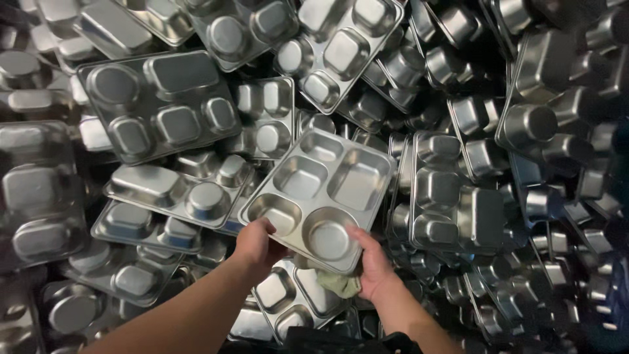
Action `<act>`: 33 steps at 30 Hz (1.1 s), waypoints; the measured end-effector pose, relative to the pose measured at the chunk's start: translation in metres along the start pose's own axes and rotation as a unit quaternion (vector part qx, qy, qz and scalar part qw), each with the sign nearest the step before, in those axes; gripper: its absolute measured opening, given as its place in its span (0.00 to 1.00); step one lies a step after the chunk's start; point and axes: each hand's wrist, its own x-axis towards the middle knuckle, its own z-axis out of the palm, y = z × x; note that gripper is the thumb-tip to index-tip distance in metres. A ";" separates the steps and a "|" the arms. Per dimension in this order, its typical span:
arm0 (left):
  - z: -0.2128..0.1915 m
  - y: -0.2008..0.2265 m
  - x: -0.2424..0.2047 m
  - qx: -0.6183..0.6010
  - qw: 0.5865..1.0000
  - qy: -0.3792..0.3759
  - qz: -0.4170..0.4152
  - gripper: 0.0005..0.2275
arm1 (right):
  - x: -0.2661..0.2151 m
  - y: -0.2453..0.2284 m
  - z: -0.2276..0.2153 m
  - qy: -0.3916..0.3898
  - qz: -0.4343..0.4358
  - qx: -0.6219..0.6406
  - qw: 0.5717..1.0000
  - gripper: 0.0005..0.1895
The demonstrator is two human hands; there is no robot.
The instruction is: The person repeatedly picks up stainless steel compartment trays from a large pile, wipes each tray with a cloth, and places the cleaned trays into blue plastic baskets. The process continues with multiple trays handled one at a time.
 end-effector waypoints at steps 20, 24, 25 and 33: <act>0.029 -0.056 -0.187 0.259 0.853 0.044 0.450 0.36 | -0.058 0.125 -0.138 -0.035 0.079 -0.070 0.994 0.25; 0.030 -0.122 -0.235 0.351 0.784 0.022 0.512 0.38 | -0.141 0.131 -0.135 -0.094 -0.091 0.057 0.990 0.30; 0.031 -0.139 -0.245 0.382 0.757 0.031 0.529 0.38 | -0.163 0.133 -0.122 -0.136 -0.139 0.063 0.979 0.33; 0.020 -0.225 -0.304 0.376 0.813 -0.111 0.430 0.25 | -0.280 0.172 -0.079 -0.336 -0.199 -0.038 0.920 0.41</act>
